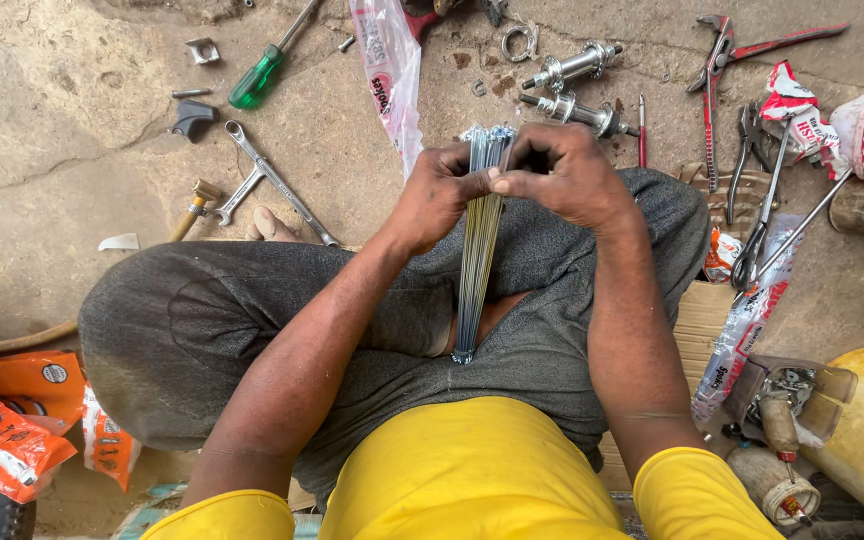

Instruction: The person unpacks a new bicycle hub and a package of bicycle spokes. They remove the spokes from the packaging, separate them into smaller bundles, and thread them through a metal washer to organize them.

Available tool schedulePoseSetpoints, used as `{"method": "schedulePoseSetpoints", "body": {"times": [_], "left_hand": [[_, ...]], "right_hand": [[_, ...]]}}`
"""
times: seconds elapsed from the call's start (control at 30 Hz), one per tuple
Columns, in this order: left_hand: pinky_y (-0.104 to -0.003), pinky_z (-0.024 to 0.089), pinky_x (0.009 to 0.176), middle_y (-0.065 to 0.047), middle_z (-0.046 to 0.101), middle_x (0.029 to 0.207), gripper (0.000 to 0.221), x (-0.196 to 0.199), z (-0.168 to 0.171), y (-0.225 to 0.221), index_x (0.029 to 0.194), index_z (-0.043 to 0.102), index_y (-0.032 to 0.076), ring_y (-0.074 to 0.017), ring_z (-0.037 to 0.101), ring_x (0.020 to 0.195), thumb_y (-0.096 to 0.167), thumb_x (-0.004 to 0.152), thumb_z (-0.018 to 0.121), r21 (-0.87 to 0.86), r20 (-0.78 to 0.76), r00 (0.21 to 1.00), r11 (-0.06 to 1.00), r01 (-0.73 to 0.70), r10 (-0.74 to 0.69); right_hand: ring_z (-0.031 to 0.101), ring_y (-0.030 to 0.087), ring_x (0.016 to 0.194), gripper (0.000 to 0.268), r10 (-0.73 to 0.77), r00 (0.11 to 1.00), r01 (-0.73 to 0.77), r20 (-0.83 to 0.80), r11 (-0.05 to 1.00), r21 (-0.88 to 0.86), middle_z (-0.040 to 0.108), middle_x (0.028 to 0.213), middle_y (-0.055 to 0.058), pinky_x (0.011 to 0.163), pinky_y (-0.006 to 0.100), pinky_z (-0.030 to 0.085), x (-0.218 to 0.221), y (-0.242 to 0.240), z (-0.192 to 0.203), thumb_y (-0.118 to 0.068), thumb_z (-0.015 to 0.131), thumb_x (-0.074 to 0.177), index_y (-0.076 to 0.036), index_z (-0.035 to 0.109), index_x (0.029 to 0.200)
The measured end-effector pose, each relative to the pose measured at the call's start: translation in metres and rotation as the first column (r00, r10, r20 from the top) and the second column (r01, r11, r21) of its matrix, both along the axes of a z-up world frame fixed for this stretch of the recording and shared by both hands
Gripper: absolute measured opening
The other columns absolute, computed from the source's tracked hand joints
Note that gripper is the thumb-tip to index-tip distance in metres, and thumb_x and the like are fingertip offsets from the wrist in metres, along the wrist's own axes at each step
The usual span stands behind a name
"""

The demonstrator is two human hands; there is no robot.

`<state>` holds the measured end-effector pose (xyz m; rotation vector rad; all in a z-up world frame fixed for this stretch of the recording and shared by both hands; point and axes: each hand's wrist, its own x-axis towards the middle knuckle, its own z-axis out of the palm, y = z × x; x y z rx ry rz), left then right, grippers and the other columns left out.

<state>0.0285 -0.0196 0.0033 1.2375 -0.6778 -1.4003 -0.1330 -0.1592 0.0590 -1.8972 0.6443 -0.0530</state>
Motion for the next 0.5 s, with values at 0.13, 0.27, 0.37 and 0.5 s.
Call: {"method": "schedulePoseSetpoints", "body": {"times": [0.13, 0.27, 0.37, 0.5], "left_hand": [[-0.032, 0.058, 0.077, -0.012, 0.076, 0.097, 0.033, -0.001, 0.003, -0.002, 0.113, 0.071, -0.002, -0.0162, 0.072, 0.085, 0.028, 0.104, 0.062, -0.001, -0.207, 0.978, 1.0, 0.012, -0.012], [-0.034, 0.062, 0.072, -0.017, 0.08, 0.097, 0.04, 0.002, 0.008, -0.001, 0.112, 0.071, -0.002, -0.0183, 0.077, 0.083, 0.034, 0.105, 0.056, 0.042, -0.2, 0.978, 0.997, 0.061, -0.051], [-0.035, 0.063, 0.072, -0.016, 0.08, 0.099, 0.043, 0.002, 0.012, -0.002, 0.115, 0.07, 0.0, -0.019, 0.076, 0.081, 0.039, 0.103, 0.056, 0.04, -0.216, 0.975, 0.997, 0.072, -0.061], [-0.036, 0.066, 0.081, -0.014, 0.077, 0.099, 0.038, 0.001, 0.016, -0.003, 0.112, 0.068, -0.001, -0.0201, 0.078, 0.091, 0.033, 0.097, 0.071, -0.018, -0.141, 0.989, 0.999, 0.044, -0.046]], "right_hand": [[0.064, 0.008, 0.07, 0.03, -0.094, 0.996, 0.094, 0.001, 0.995, 0.018, 0.068, 0.084, 0.0, 0.06, 0.025, 0.057, -0.003, -0.008, 0.001, -0.04, 0.077, 0.094, -0.011, 0.073, 0.095], [0.064, 0.009, 0.075, 0.032, -0.336, 0.925, 0.307, 0.179, 0.936, 0.172, 0.07, 0.091, 0.002, 0.066, 0.026, 0.057, 0.004, -0.014, -0.005, -0.041, 0.074, 0.101, -0.009, 0.074, 0.106], [0.067, 0.01, 0.087, 0.03, -0.325, 0.913, 0.248, 0.246, 0.922, 0.298, 0.071, 0.101, 0.002, 0.073, 0.026, 0.061, 0.005, -0.017, -0.005, -0.034, 0.076, 0.098, -0.008, 0.072, 0.114], [0.064, 0.012, 0.09, 0.021, -0.239, 0.945, 0.179, 0.225, 0.95, 0.256, 0.068, 0.1, 0.003, 0.077, 0.028, 0.061, 0.003, -0.014, -0.01, -0.023, 0.077, 0.1, -0.007, 0.072, 0.112]]}}
